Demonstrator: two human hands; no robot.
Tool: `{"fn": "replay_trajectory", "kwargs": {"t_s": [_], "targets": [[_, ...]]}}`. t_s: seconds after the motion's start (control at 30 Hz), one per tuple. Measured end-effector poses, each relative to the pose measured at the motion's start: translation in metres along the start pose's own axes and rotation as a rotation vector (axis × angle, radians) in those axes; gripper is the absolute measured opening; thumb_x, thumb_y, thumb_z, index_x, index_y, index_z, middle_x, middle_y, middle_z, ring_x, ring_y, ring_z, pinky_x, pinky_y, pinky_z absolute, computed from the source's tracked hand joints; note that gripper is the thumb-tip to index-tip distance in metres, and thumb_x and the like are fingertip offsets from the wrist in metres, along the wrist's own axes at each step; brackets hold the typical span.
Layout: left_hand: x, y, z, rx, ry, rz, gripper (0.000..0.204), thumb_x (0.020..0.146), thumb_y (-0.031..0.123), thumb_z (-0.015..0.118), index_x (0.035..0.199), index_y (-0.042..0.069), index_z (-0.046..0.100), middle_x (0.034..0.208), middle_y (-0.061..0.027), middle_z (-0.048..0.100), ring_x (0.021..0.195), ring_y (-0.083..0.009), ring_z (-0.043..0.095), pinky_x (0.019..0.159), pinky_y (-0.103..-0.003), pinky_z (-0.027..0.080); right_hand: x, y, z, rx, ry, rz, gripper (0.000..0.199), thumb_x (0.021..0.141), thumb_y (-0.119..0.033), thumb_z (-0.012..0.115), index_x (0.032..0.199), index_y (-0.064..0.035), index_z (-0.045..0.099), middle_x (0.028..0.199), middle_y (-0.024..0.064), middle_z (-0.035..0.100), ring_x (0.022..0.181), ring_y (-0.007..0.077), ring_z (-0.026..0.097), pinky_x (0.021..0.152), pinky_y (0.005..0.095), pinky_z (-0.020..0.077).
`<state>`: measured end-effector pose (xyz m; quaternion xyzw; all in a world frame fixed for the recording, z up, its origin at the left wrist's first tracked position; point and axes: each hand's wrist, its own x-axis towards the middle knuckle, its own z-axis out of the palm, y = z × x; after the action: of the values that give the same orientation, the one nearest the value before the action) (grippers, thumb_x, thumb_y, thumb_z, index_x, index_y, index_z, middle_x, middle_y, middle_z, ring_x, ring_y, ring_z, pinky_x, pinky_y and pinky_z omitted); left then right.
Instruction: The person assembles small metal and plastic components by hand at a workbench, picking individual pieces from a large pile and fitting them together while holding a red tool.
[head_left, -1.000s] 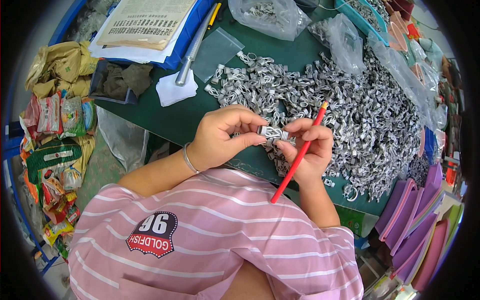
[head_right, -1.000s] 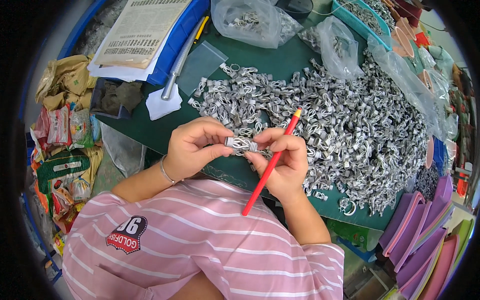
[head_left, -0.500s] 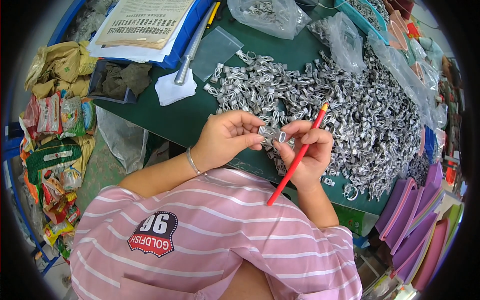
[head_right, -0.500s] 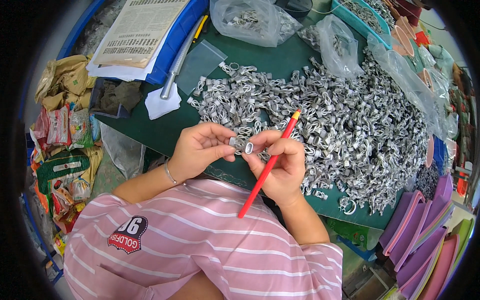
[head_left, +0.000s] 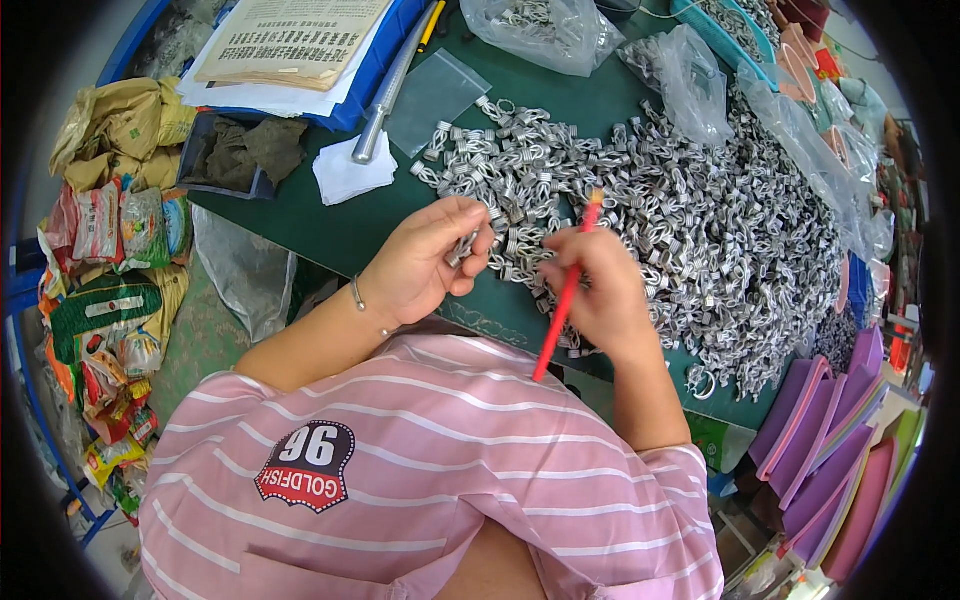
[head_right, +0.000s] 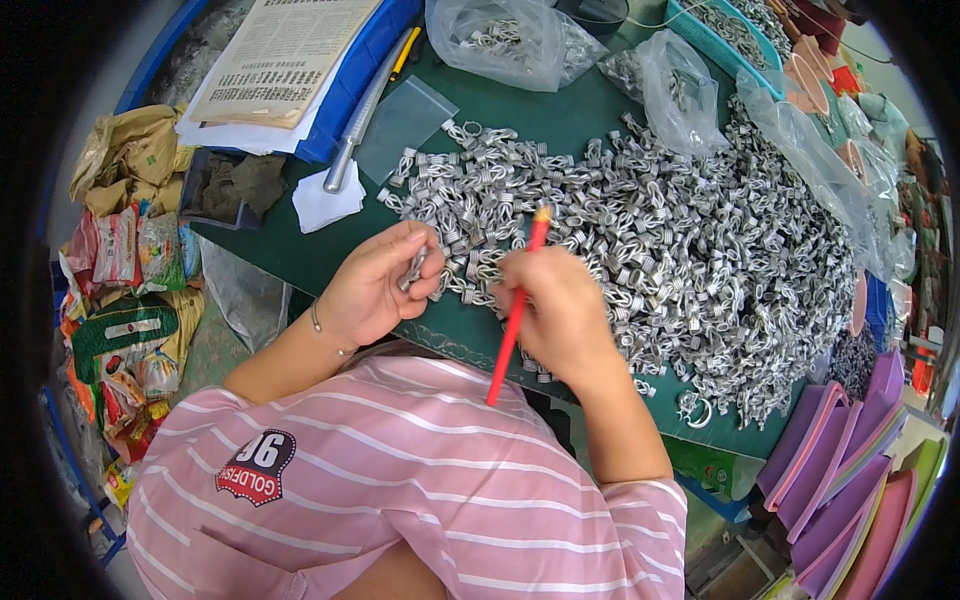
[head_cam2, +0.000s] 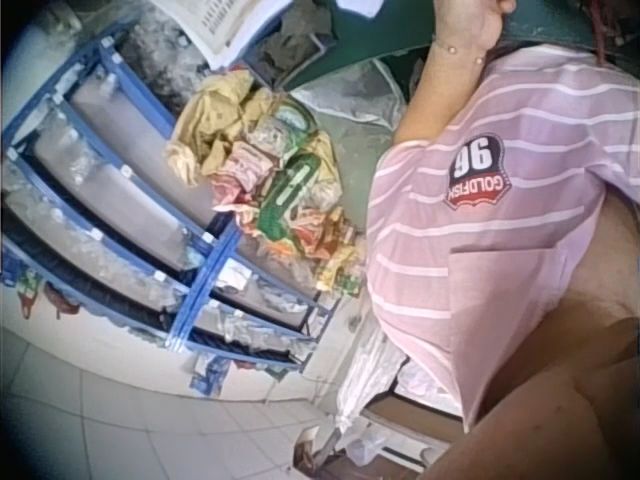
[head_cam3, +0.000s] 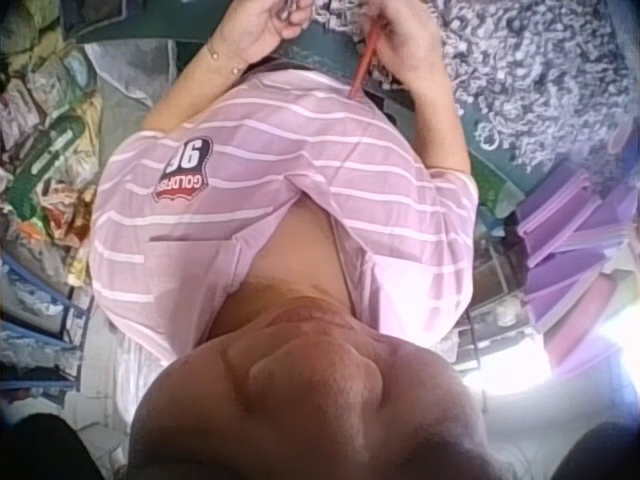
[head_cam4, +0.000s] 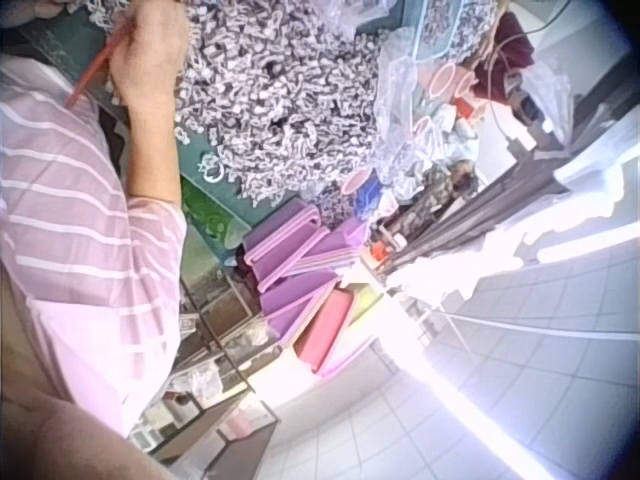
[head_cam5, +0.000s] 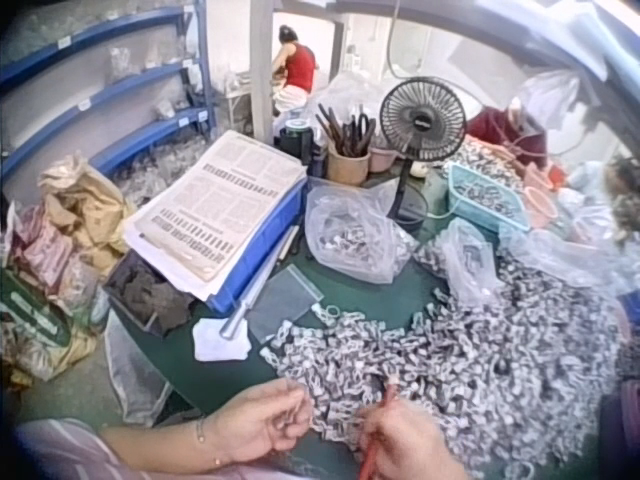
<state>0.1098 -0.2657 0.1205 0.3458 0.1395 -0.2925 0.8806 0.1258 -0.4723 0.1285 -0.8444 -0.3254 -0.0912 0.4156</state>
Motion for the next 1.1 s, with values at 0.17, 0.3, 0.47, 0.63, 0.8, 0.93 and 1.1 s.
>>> {"fn": "replay_trajectory", "kwargs": {"t_s": [0.17,0.3,0.47,0.63,0.8,0.93,1.1], "targets": [[-0.004,-0.004,-0.001,0.158,0.005,0.037,0.013,0.085,0.011,0.055,0.08,0.008,0.043,0.067,0.001,0.042,0.051,-0.0063,0.038,0.042,-0.019,0.028,0.002,-0.003,0.01,-0.256,-0.199,-0.038,0.028,0.06,0.001,0.068,0.078,-0.0072,0.049,0.07,0.0091,0.051,0.064,0.0276,0.051,0.058,0.0361,0.041],[-0.004,-0.009,0.005,0.526,0.052,0.139,0.027,0.077,0.004,0.065,0.1,0.003,0.052,0.072,0.0003,0.051,0.056,-0.0039,0.045,0.046,-0.016,0.035,0.004,0.001,0.009,0.548,0.13,0.413,0.019,0.079,0.006,0.057,0.079,-0.0047,0.042,0.083,0.008,0.058,0.069,0.0117,0.056,0.056,0.0224,0.0453],[-0.004,-0.011,0.015,0.465,0.003,0.298,0.029,0.076,0.002,0.067,0.102,0.0,0.055,0.082,-0.0025,0.057,0.066,-0.0038,0.051,0.051,-0.015,0.039,0.003,-0.015,0.006,1.042,0.128,0.648,0.016,0.084,0.002,0.053,0.083,-0.0059,0.039,0.089,0.0126,0.058,0.065,0.0106,0.058,0.052,0.0193,0.0453],[-0.005,-0.011,0.013,0.658,-0.02,0.438,0.018,0.078,0.001,0.064,0.095,-0.001,0.058,0.08,-0.0027,0.057,0.064,-0.0048,0.051,0.051,-0.016,0.04,-0.004,-0.01,0.01,1.171,0.146,0.613,0.016,0.085,0.001,0.052,0.084,-0.0064,0.038,0.093,0.0168,0.059,0.066,0.0129,0.059,0.054,0.0203,0.0471],[0.001,-0.013,0.011,0.829,-0.101,0.815,0.019,0.077,-0.001,0.063,0.096,-0.002,0.059,0.078,-0.0035,0.057,0.06,-0.0056,0.051,0.05,-0.017,0.04,-0.011,-0.006,0.021,1.018,0.209,0.396,0.021,0.082,0.003,0.057,0.085,-0.0068,0.038,0.097,0.0185,0.059,0.073,0.0145,0.058,0.062,0.0225,0.0479],[-0.006,-0.012,0.019,0.562,-0.004,0.457,0.019,0.08,0.0,0.06,0.099,-0.003,0.059,0.075,-0.0052,0.058,0.054,-0.0067,0.05,0.047,-0.018,0.04,-0.013,-0.011,0.02,0.67,0.326,0.146,0.035,0.072,0.004,0.068,0.083,-0.0067,0.037,0.098,0.0186,0.058,0.078,0.0156,0.057,0.063,0.0239,0.0474],[-0.004,-0.012,0.014,0.467,-0.079,0.207,0.019,0.085,0.004,0.054,0.102,-0.004,0.058,0.077,-0.0082,0.06,0.055,-0.0078,0.052,0.047,-0.019,0.042,-0.005,-0.022,0.018,0.492,0.311,-0.03,0.039,0.068,0.004,0.071,0.08,-0.0062,0.036,0.091,0.0175,0.06,0.066,0.0148,0.059,0.053,0.0229,0.0481]]}}
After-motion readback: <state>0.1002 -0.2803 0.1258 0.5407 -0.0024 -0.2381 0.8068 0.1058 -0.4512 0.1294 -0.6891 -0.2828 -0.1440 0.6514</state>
